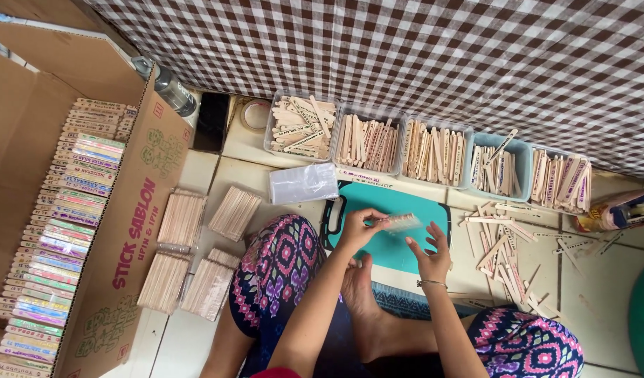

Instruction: Sorting and bundling wooden popsicle sticks by aligning them into neat stacks and placing them into containers.

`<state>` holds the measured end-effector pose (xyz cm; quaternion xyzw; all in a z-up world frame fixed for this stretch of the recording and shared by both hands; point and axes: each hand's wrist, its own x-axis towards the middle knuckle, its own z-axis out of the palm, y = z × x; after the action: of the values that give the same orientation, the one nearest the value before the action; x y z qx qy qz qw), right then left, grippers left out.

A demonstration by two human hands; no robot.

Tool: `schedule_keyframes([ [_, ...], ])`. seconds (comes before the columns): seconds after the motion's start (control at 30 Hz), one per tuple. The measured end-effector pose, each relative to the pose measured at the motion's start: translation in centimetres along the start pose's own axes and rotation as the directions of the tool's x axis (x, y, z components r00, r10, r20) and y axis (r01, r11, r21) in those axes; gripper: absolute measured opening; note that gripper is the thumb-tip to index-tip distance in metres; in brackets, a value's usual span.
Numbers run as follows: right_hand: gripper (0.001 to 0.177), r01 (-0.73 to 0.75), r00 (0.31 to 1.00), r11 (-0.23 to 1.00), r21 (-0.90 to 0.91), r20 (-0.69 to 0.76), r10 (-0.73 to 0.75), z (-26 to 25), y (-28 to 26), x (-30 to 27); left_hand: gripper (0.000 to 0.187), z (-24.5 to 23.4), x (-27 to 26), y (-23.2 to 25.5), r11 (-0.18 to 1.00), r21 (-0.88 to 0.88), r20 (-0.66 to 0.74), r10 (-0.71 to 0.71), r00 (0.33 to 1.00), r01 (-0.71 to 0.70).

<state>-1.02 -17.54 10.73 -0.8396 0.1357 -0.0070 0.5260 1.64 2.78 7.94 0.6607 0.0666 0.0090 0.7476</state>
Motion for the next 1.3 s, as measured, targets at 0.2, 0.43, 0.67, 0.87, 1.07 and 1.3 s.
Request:
schedule_keyframes([
  [0.2, 0.038, 0.114, 0.988, 0.992, -0.046, 0.111, -0.108, -0.1, 1.6, 1.7, 0.018, 0.6, -1.7, 4.6, 0.966, 0.251, 0.22, 0.007, 0.975, -0.063],
  [0.43, 0.031, 0.43, 0.902, 0.894, -0.127, 0.105, -0.419, 0.2, 0.0, 0.2, 0.025, 0.2, -1.3, 2.5, 0.965, 0.262, 0.172, -0.031, 0.985, -0.015],
  [0.67, 0.024, 0.66, 0.747, 0.744, -0.103, 0.184, -0.638, 0.2, -2.7, 0.1, 0.022, 0.4, -1.2, 1.0, 0.92, 0.356, 0.221, 0.09, 0.971, -0.167],
  [0.87, 0.025, 0.749, 0.662, 0.638, -0.178, 0.251, -0.706, -0.5, -3.1, 0.1, 0.027, 0.2, -1.6, 0.3, 0.947, 0.317, 0.198, -0.02, 0.98, -0.045],
  [1.07, 0.018, 0.706, 0.707, 0.63, -0.324, 0.381, -0.596, -1.1, -3.6, 0.3, 0.019, 0.4, -1.6, 0.2, 0.944, 0.331, 0.205, -0.069, 0.976, -0.003],
  [1.3, 0.013, 0.634, 0.772, 0.548, -0.545, 0.481, -0.415, -1.6, -3.6, 0.3, 0.018, 0.8, -1.6, 0.3, 0.931, 0.362, 0.235, -0.041, 0.971, -0.048],
])
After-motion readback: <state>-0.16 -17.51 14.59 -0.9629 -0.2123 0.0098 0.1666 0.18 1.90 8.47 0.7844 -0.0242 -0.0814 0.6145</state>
